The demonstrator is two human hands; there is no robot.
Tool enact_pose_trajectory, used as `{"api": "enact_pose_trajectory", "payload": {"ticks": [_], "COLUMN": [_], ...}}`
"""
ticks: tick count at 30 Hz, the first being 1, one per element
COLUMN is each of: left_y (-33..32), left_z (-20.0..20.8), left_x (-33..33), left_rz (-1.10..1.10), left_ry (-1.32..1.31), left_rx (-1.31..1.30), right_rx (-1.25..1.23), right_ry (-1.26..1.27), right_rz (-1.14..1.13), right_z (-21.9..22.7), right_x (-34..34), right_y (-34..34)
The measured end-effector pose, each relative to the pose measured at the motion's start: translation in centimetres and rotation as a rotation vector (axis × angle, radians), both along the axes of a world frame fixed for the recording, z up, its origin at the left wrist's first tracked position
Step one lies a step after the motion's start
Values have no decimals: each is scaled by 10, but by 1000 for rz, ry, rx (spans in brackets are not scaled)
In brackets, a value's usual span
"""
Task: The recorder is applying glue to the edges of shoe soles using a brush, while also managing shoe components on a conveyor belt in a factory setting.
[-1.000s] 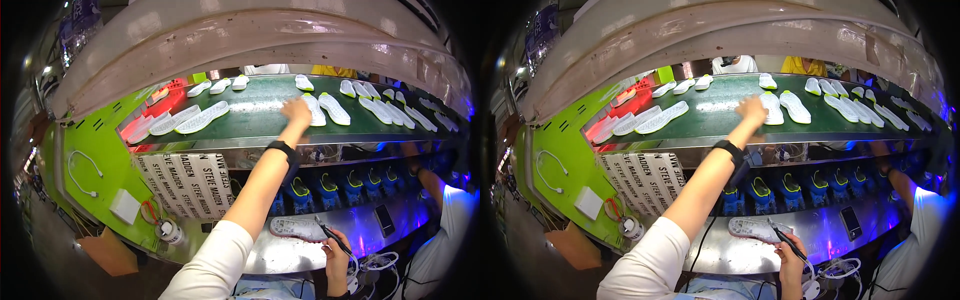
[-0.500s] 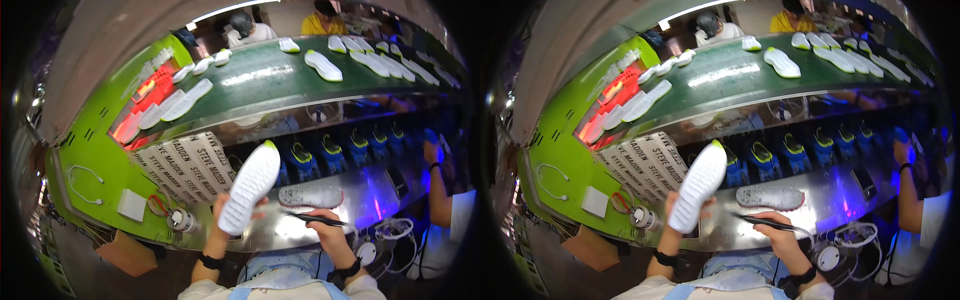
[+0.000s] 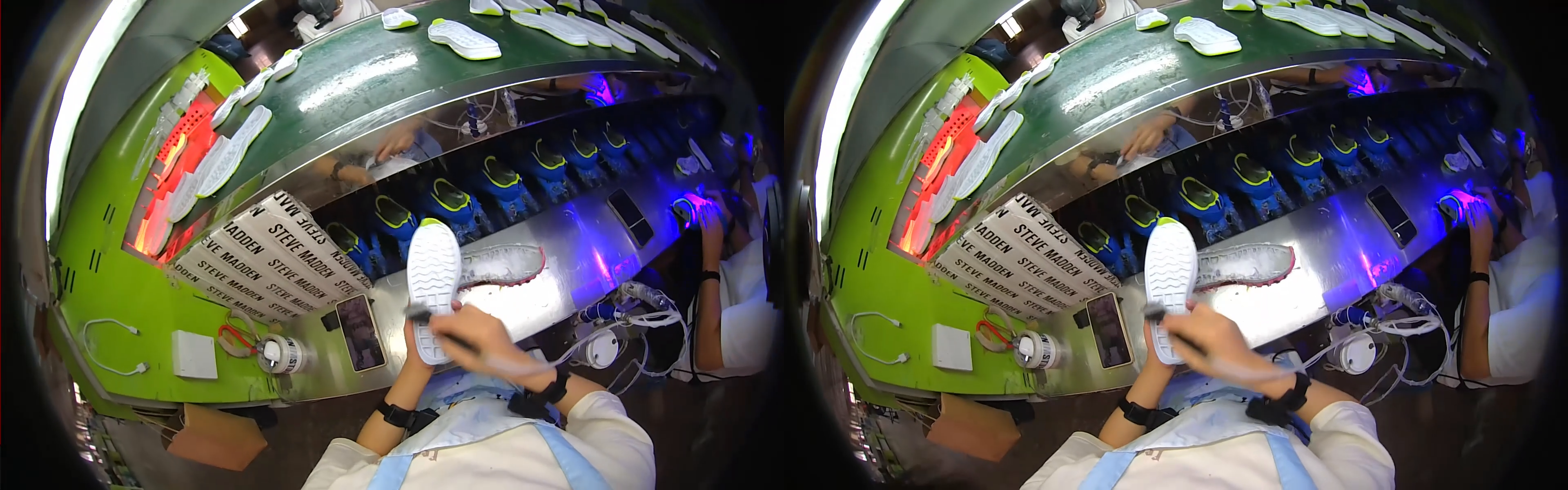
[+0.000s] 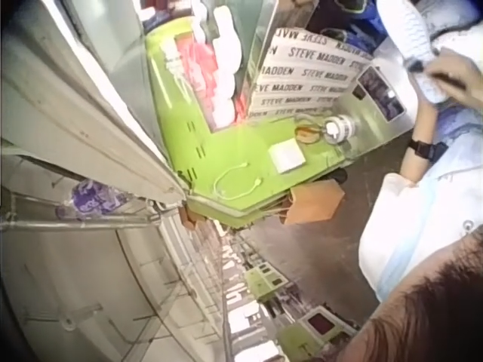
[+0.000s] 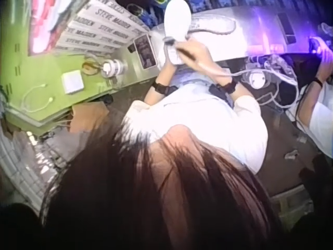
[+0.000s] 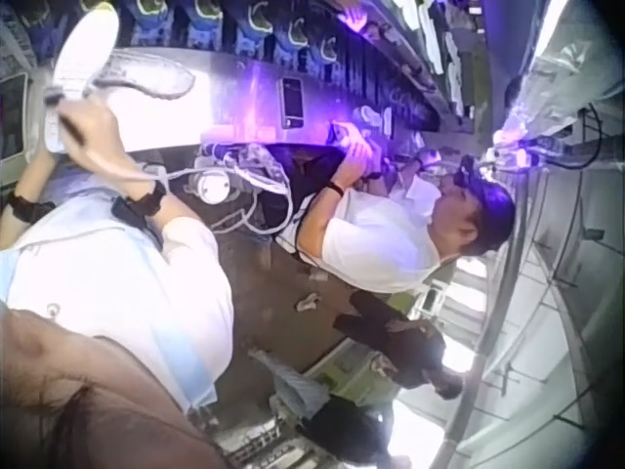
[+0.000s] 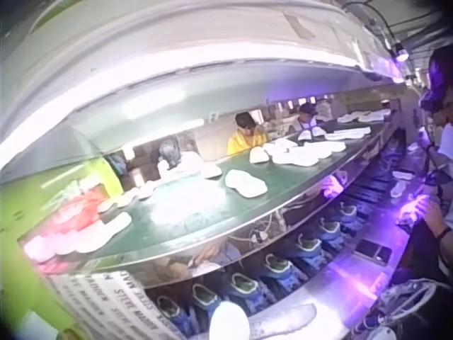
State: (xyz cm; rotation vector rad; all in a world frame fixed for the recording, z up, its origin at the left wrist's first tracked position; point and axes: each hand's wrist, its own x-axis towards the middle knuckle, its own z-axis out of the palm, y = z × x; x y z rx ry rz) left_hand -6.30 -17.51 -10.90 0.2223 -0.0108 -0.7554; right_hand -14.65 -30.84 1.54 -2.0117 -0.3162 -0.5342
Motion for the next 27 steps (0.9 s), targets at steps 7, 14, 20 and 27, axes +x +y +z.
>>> {"api": "enact_pose_trajectory", "payload": {"ticks": [7,14,20,27], "left_y": [2,3,-13,-4], "left_z": [36,79,75,74], "left_x": [34,68,89,51], "left_rz": [-121,-510,-1006,-487], "left_ry": [-82,-498,-730,-868], "left_rx": [-105,532,629,348], "right_rx": [33,45,-200,366], "right_ry": [153,192,107,279], "right_rz": [260,401,356,134], "right_z": [5,25,29,41], "right_x": [-1,2,-1,-9], "right_y": [-6,-25,-39,-62]}}
